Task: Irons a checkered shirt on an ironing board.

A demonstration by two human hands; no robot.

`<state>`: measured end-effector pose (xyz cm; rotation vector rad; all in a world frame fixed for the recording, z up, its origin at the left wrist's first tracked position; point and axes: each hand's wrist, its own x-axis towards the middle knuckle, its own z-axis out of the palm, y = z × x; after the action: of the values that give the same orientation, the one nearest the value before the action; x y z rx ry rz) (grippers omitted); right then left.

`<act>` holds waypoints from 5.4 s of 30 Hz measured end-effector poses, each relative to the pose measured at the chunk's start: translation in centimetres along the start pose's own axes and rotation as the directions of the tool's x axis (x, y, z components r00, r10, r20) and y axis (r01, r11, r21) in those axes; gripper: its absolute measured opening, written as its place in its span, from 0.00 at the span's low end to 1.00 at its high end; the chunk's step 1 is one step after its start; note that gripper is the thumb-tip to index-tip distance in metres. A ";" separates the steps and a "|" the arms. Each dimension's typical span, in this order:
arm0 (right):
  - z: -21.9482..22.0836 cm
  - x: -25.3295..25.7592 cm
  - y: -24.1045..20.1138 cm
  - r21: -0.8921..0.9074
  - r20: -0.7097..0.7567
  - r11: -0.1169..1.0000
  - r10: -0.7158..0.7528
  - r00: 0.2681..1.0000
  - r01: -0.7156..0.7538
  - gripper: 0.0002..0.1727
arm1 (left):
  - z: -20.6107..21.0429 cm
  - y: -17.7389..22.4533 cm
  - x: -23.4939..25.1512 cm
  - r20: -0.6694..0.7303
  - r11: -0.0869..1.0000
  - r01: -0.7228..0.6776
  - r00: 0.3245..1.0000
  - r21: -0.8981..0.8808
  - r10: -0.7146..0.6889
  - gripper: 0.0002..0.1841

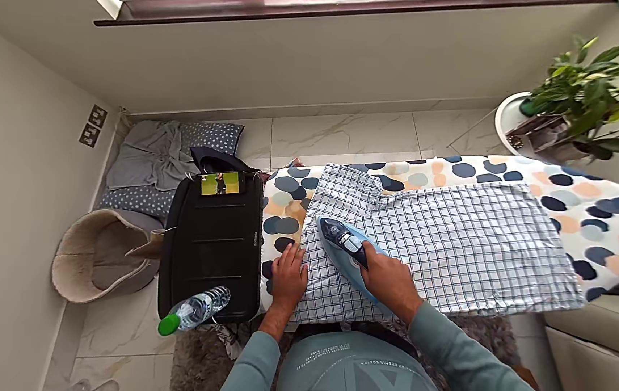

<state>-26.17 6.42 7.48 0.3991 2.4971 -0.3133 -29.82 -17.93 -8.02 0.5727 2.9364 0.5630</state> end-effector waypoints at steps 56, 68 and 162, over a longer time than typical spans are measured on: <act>0.7 -3.7 3.8 0.312 0.124 0.922 0.200 0.972 -0.230 0.37 | 1.1 1.7 17.3 0.219 0.904 -0.389 0.911 0.176 0.350 0.37; -3.8 5.3 -3.7 0.410 0.068 0.816 0.418 0.906 -0.408 0.35 | 2.8 0.3 16.5 0.056 0.936 -0.322 0.947 0.141 0.318 0.33; -8.5 14.7 -6.5 0.174 -0.206 0.984 0.068 0.976 -0.032 0.28 | 0.5 -1.7 -3.1 -0.069 0.967 -0.253 0.965 0.012 0.253 0.24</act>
<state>-44.33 6.11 6.62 0.5918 2.6712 -0.4879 -27.43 -20.39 -9.06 0.9569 2.9485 0.6146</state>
